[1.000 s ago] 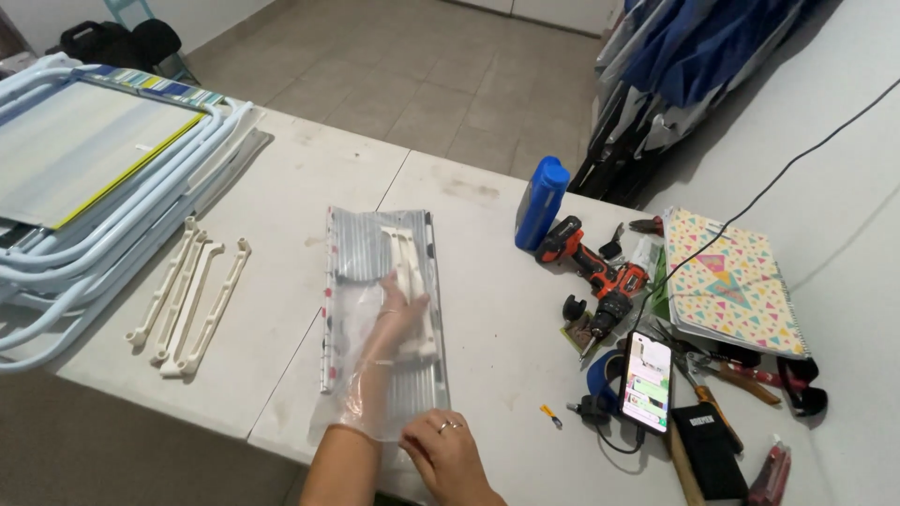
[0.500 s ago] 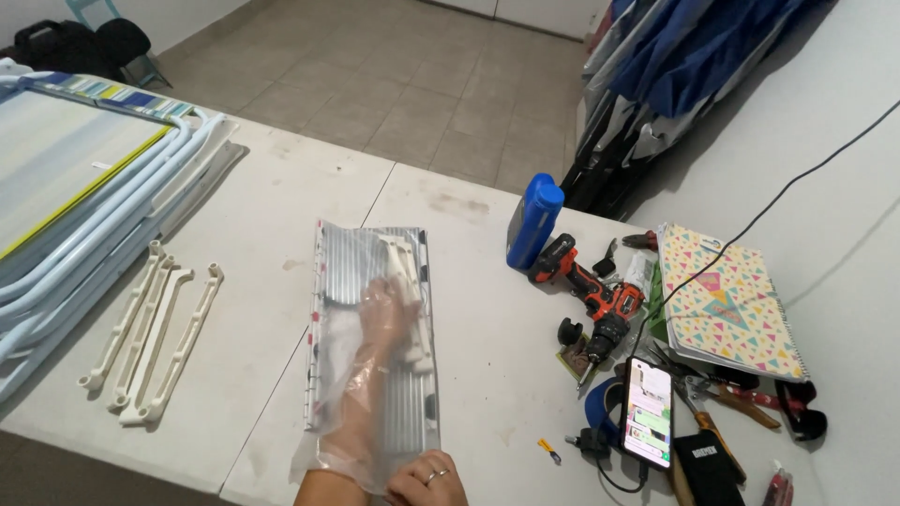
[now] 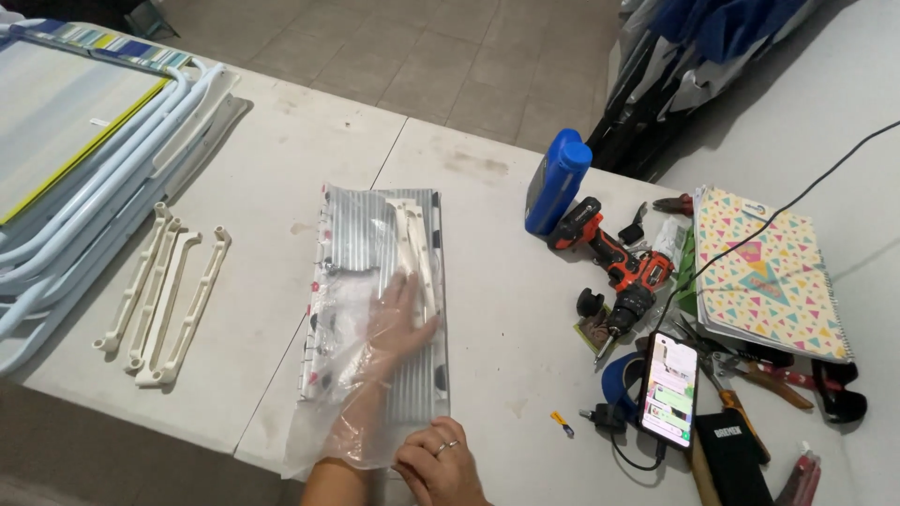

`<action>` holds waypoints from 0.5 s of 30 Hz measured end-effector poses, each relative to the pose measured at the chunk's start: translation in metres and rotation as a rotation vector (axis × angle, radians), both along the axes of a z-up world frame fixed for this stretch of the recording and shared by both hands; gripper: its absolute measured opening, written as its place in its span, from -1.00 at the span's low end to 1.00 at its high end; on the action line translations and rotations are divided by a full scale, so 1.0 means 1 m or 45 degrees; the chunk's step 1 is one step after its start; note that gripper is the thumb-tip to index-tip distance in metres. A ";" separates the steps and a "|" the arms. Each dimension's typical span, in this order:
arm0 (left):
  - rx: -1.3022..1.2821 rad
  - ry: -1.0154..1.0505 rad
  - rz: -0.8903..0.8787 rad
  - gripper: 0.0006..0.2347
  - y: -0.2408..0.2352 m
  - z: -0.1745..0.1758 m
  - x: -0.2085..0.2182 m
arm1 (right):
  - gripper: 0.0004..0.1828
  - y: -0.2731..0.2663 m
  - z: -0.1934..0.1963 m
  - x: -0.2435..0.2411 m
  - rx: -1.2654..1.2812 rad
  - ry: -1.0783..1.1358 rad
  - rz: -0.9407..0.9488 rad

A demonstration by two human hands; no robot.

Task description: The person places several metal rods into a plastic bag, then inserts plastic frame components into the bag along with the rods.

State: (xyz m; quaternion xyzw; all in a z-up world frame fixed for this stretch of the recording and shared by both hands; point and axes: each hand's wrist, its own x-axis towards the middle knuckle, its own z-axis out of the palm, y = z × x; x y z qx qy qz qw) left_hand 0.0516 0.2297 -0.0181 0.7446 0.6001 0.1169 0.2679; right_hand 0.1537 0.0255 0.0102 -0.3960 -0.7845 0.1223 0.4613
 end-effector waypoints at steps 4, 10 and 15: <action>0.121 -0.444 0.266 -0.50 -0.002 0.009 -0.005 | -0.89 -0.001 -0.001 -0.001 0.000 0.022 -0.010; -0.149 -0.912 0.546 -0.52 -0.015 0.043 -0.004 | -0.91 -0.001 -0.010 -0.001 0.006 -0.020 -0.007; -0.110 -1.189 0.676 -0.52 -0.008 0.032 -0.005 | -0.90 -0.001 -0.005 -0.001 -0.031 -0.013 -0.006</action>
